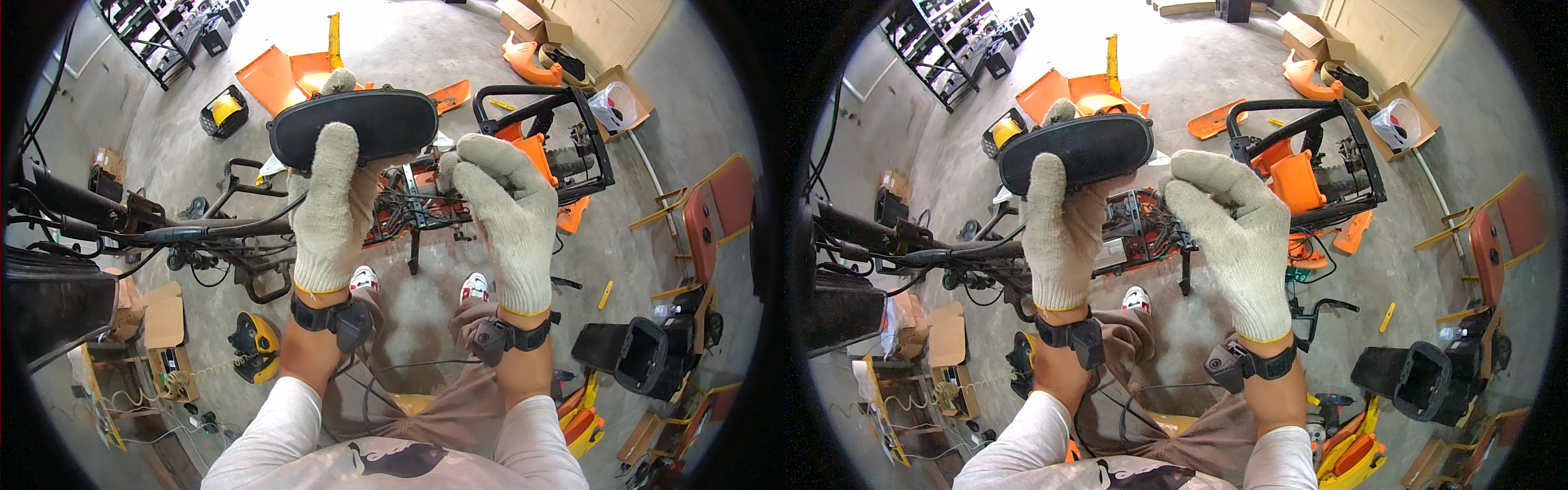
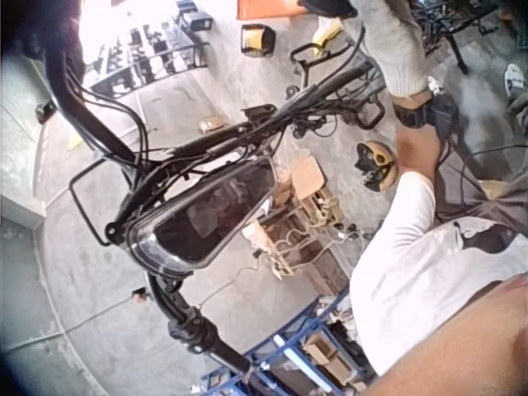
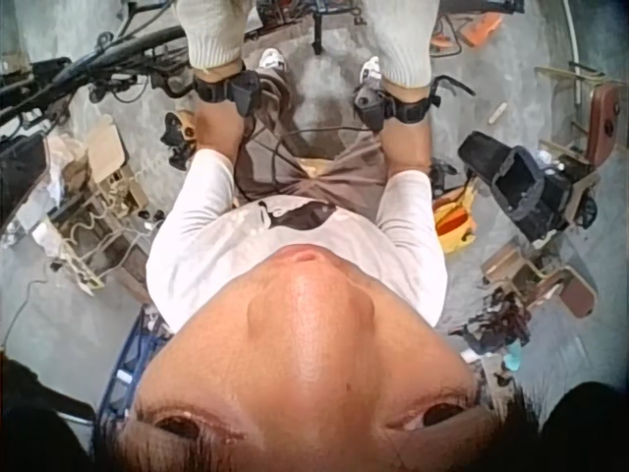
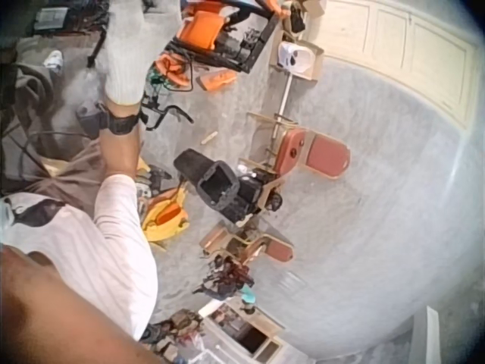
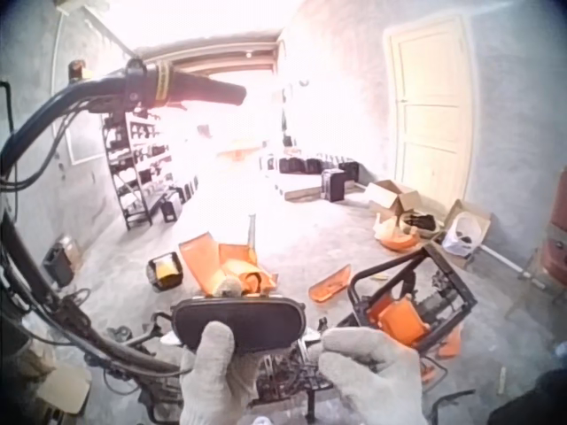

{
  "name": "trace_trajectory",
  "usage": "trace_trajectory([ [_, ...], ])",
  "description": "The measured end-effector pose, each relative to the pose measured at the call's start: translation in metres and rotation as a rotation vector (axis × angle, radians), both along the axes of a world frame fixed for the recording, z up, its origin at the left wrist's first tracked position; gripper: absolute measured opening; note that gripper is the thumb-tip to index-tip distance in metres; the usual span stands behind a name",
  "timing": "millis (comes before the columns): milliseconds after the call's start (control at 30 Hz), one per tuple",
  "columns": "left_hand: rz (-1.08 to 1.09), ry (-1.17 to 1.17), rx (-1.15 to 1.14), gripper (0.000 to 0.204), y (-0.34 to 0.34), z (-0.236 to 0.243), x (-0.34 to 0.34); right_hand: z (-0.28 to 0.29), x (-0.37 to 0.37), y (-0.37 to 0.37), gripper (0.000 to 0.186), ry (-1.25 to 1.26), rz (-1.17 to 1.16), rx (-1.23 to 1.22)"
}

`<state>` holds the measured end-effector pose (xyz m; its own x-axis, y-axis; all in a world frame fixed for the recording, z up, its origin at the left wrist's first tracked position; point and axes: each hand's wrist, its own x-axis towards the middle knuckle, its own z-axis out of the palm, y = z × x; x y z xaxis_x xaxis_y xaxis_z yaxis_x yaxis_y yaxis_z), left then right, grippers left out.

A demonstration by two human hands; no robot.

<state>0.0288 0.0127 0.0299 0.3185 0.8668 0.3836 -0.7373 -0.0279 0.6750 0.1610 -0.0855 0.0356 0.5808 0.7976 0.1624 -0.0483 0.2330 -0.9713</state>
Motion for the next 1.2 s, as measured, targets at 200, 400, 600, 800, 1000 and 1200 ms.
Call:
trace_trajectory([
  [200, 0.041, 0.105, -0.061, 0.056, -0.004, -0.004, -0.001, 0.004, -0.002, 0.0, 0.028, 0.063, 0.044, -0.066],
  [400, 0.028, 0.081, -0.093, 0.057, 0.0, -0.012, -0.001, 0.006, 0.0, 0.001, 0.028, 0.232, 0.184, -0.186],
  [600, -0.051, -0.089, -0.015, 0.061, 0.0, -0.003, -0.005, -0.004, -0.002, 0.009, 0.029, 0.383, 0.218, -0.125],
  [800, 0.059, 0.128, -0.1, 0.044, -0.002, -0.007, -0.01, -0.019, -0.001, 0.013, 0.039, 0.446, 0.136, 0.029],
  [1000, 0.101, 0.167, -0.24, 0.03, -0.006, -0.004, -0.018, -0.017, -0.002, 0.014, 0.036, 0.488, 0.205, 0.019],
  [1200, 0.11, 0.126, -0.109, 0.026, 0.005, -0.002, -0.032, -0.016, 0.002, 0.011, 0.039, 0.452, 0.128, 0.028],
])
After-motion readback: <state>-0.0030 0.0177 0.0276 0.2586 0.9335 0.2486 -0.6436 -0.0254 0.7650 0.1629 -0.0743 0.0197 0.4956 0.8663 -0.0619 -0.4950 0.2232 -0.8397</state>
